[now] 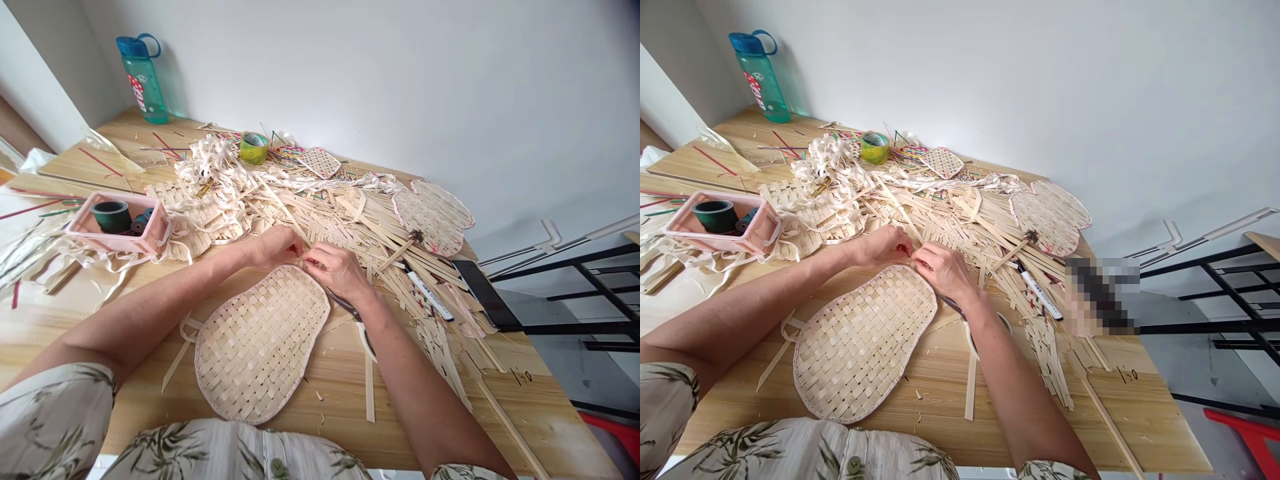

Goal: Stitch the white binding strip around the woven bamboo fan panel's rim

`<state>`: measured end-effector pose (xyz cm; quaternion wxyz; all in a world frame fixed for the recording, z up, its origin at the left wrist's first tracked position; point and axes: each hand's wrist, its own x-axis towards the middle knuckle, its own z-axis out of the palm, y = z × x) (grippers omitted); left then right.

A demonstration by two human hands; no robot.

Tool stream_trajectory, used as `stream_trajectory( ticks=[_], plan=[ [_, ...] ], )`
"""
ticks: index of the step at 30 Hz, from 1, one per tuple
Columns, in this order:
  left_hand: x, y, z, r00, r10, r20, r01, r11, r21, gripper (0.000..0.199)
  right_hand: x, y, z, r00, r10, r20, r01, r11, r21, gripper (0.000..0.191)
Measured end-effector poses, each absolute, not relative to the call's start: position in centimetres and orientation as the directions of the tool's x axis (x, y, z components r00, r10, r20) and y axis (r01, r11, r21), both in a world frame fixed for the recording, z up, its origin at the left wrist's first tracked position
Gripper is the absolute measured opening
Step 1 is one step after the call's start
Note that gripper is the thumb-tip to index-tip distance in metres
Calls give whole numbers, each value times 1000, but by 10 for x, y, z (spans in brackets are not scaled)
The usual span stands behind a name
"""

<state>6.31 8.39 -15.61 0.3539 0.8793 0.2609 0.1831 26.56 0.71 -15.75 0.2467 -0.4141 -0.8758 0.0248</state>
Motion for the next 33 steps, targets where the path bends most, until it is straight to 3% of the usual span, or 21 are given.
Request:
stream_trajectory(
  ticks=[15, 24, 33],
  plan=[
    [65, 80, -154, 817, 574, 56, 210, -387, 898, 8, 269, 11, -166, -537, 717, 445, 694, 675, -250, 17],
    [63, 84, -162, 823, 568, -34, 221, -263, 939, 28, 268, 10, -167, -536, 731, 422, 688, 668, -283, 20],
    [63, 84, -157, 809, 587, -42, 233, -253, 939, 37, 261, 7, -158, -434, 849, 301, 735, 527, -426, 17]
  ],
)
